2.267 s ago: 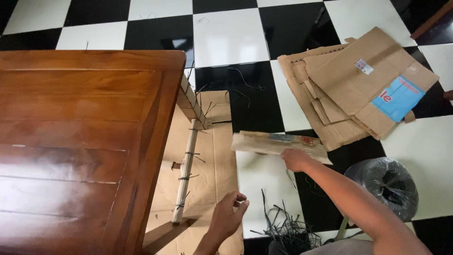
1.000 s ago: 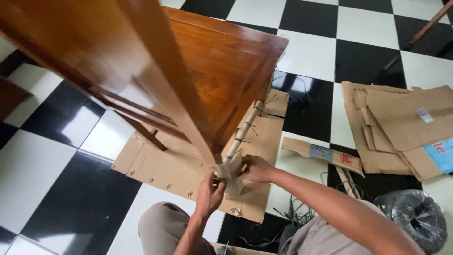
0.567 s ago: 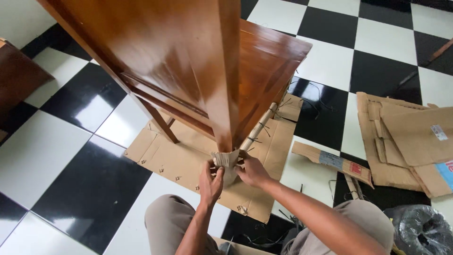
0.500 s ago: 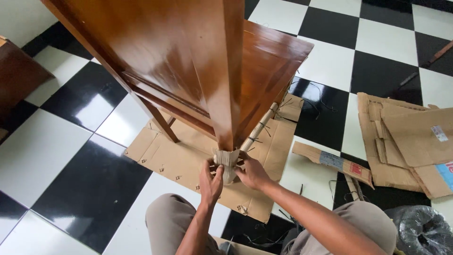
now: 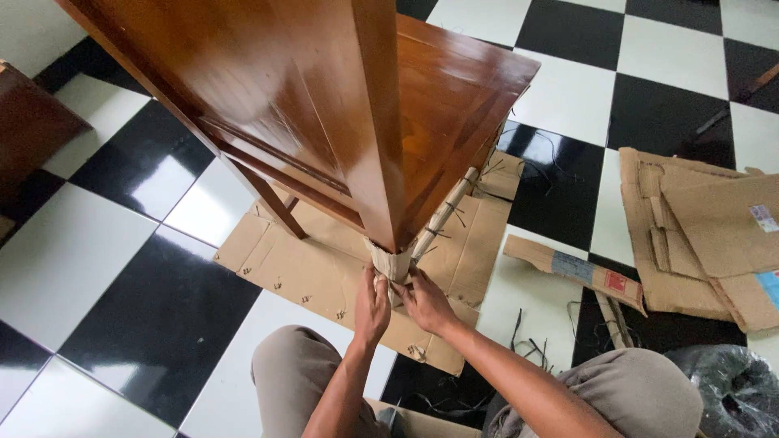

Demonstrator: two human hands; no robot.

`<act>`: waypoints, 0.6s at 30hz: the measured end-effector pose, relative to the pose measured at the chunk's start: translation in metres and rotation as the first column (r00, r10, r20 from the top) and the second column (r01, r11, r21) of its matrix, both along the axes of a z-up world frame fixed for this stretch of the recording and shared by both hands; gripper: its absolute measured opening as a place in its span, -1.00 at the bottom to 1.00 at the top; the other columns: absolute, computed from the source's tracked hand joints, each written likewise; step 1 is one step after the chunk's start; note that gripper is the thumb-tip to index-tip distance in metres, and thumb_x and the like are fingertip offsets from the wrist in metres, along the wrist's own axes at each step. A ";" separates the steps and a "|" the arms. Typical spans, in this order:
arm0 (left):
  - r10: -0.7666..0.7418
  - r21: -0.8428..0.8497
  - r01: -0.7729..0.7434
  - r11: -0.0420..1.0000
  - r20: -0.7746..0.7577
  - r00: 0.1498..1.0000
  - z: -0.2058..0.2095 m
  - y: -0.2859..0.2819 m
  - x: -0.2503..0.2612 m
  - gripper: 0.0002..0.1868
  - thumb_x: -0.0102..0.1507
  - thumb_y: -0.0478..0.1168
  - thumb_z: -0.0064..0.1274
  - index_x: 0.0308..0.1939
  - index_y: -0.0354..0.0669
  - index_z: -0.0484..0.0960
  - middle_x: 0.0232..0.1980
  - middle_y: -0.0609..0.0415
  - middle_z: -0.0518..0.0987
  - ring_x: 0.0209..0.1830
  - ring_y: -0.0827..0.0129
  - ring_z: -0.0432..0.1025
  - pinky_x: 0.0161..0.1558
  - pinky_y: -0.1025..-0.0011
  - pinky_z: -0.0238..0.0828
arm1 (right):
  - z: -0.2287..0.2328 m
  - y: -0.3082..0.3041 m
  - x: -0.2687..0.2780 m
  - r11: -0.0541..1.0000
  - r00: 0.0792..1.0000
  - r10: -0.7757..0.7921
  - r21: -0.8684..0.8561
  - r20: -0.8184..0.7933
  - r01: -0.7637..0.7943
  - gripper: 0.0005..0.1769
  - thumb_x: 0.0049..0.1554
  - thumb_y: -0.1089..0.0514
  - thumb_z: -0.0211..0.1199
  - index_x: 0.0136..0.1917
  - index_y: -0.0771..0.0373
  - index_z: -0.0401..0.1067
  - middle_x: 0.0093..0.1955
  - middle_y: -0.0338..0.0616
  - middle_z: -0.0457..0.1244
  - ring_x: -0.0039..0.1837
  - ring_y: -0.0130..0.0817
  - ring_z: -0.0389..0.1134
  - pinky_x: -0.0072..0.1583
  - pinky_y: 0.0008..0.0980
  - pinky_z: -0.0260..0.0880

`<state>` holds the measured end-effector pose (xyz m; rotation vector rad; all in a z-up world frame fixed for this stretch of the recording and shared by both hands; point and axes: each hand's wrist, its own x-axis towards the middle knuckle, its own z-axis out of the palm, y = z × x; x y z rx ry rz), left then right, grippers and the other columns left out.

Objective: Wrapping a wooden chair leg with cardboard and securing it with plastic ties

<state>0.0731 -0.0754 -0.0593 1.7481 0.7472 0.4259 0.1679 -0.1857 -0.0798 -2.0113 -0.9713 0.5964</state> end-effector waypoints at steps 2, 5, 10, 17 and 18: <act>0.017 -0.024 -0.017 1.000 -0.022 1.000 -0.003 0.000 -0.001 -0.33 0.29 -0.24 -0.18 0.53 -0.16 0.20 0.44 -0.33 0.34 0.48 -0.19 0.20 0.35 -0.09 0.31 | 0.005 -0.002 -0.004 0.999 0.999 -0.032 0.013 -0.027 0.033 -0.34 0.37 -0.07 0.02 0.46 0.54 0.10 0.37 0.43 0.15 0.30 0.27 0.35 0.21 0.14 0.50; 0.047 -0.045 -0.050 0.998 -0.075 0.996 -0.019 0.001 -0.001 -0.22 0.19 -0.21 0.00 0.51 -0.17 0.21 0.43 -0.30 0.36 0.47 -0.15 0.23 0.27 -0.04 0.43 | -0.006 -0.004 -0.006 0.988 0.994 -0.104 0.113 0.016 0.102 -0.39 0.35 -0.06 0.10 0.40 0.51 0.16 0.30 0.35 0.18 0.18 0.16 0.43 0.05 0.03 0.57; 0.063 0.062 -0.058 0.996 -0.075 0.995 -0.033 -0.003 0.001 -0.25 0.19 -0.13 0.08 0.47 -0.10 0.26 0.27 -0.24 0.44 0.35 -0.18 0.36 0.11 0.07 0.58 | -0.019 -0.004 -0.002 0.950 0.967 -0.209 0.266 0.148 0.165 -0.47 0.32 -0.01 0.16 0.37 0.41 0.26 0.16 0.19 0.26 0.06 0.08 0.47 -0.18 -0.17 0.62; 0.082 0.181 -0.062 0.982 -0.108 0.991 -0.050 -0.002 -0.001 -0.20 0.12 -0.17 0.16 0.44 -0.19 0.27 0.17 -0.30 0.42 0.27 -0.28 0.38 0.18 -0.09 0.52 | -0.048 -0.011 0.002 0.995 0.995 -0.098 0.021 0.007 0.097 -0.34 0.36 -0.16 0.03 0.48 0.41 0.21 0.36 0.37 0.23 0.28 0.23 0.36 0.19 0.07 0.48; 0.092 0.166 -0.072 0.983 -0.115 0.989 -0.053 -0.002 -0.001 -0.20 0.12 -0.16 0.19 0.43 -0.19 0.28 0.18 -0.29 0.43 0.28 -0.28 0.38 0.21 -0.11 0.47 | -0.063 -0.012 0.004 0.994 0.994 -0.111 0.002 0.006 0.111 -0.33 0.34 -0.16 0.09 0.48 0.40 0.22 0.34 0.35 0.25 0.23 0.20 0.40 0.13 0.02 0.53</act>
